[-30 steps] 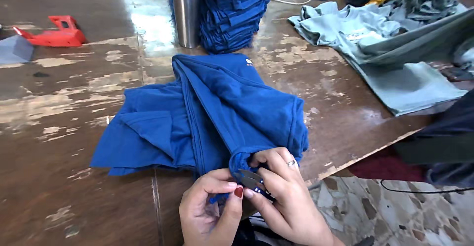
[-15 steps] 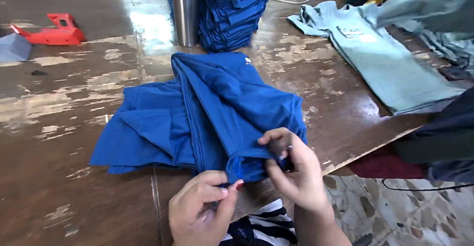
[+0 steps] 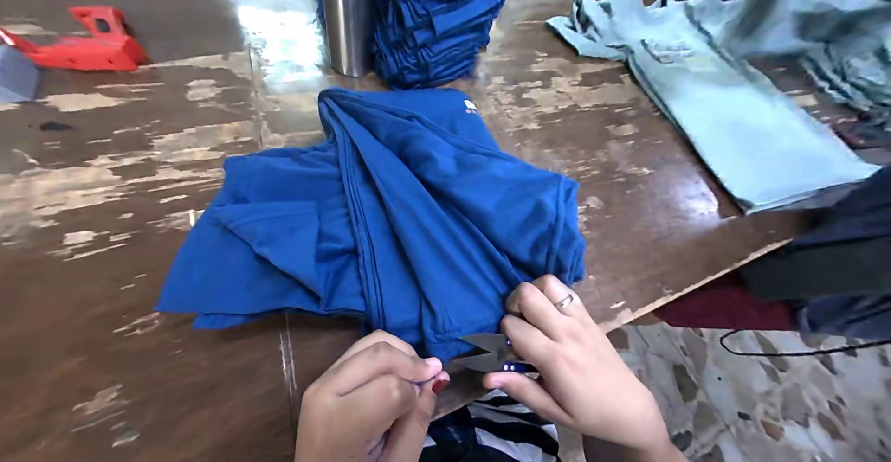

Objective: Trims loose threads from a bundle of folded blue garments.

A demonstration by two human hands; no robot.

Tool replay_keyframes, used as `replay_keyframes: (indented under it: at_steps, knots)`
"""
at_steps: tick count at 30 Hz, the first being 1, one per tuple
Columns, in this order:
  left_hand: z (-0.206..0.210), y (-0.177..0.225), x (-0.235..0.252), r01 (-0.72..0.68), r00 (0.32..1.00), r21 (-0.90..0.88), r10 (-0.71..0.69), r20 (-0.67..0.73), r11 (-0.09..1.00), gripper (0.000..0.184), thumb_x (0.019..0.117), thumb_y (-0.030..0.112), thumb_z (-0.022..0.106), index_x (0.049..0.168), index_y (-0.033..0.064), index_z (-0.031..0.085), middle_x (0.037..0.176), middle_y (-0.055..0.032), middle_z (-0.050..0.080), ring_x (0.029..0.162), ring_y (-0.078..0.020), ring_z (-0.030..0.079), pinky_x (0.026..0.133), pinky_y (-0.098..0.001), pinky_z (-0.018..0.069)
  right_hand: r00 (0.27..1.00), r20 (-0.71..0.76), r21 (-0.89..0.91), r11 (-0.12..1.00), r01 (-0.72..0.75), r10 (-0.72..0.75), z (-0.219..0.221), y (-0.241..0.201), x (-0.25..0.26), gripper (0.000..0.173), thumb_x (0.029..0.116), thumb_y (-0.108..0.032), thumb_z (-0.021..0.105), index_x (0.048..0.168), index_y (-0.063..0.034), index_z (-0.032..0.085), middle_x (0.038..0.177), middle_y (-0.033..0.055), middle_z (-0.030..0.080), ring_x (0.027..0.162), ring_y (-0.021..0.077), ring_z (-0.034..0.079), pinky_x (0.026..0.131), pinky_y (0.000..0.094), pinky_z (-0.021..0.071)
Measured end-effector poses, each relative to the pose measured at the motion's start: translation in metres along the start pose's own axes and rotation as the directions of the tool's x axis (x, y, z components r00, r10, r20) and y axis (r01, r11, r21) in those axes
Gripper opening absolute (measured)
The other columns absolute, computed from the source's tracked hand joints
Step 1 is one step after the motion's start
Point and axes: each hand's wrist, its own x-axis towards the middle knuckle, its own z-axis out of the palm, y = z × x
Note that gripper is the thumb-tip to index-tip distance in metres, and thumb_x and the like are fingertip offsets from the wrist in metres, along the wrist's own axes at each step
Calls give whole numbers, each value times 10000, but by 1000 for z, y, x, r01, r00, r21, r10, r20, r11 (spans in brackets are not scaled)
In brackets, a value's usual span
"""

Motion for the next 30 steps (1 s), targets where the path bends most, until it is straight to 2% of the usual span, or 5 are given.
replay_keyframes:
  at_steps: [11, 15, 19, 27, 30]
  knots:
    - [-5, 3, 1, -41, 967, -229, 97, 236, 973, 256, 989, 113, 668, 770, 78, 542, 851, -30, 652, 919, -109, 664, 857, -239, 555, 995, -28, -70, 993, -93, 91, 6, -10, 0, 558, 1071, -544, 319, 741, -163, 559, 889, 52, 554, 893, 240, 517, 744, 373, 389]
    - [-28, 6, 2, 32, 807, -156, 66, 587, 987, 341, 973, 446, 668, 989, 117, 755, 1045, -31, 761, 1072, -149, 670, 952, -335, 493, 989, -106, 141, 986, -92, 107, -1, -7, 0, 554, 1044, -595, 384, 773, -143, 556, 965, 63, 592, 999, 205, 529, 894, 359, 395]
    - [-31, 10, 3, 30, 962, -12, -26, 270, 999, 299, 911, 428, 761, 991, 148, 696, 1009, 29, 718, 1050, -83, 652, 934, -261, 530, 971, -230, 154, 988, -33, 68, 2, -18, 12, 302, 973, -434, 649, 880, -176, 522, 1216, 24, 637, 1188, 162, 507, 1046, 358, 306]
    - [1, -9, 2, 128, 987, 383, -81, -137, 915, 123, 945, 141, 652, 1014, 96, 743, 1057, -20, 735, 1089, -104, 633, 978, -217, 483, 680, -669, 175, 953, -249, 301, -67, 52, 45, 175, 961, -156, 675, 1034, -33, 575, 945, -12, 636, 761, 4, 586, 642, 183, 489]
    - [8, -8, 5, 127, 979, 391, -53, -195, 912, 121, 958, 130, 612, 973, 87, 724, 983, -22, 724, 1026, -96, 638, 932, -205, 491, 811, -500, 401, 911, -93, 303, -57, 15, 38, 230, 951, -240, 712, 1108, -204, 548, 1043, -113, 668, 859, 5, 658, 717, 189, 567]
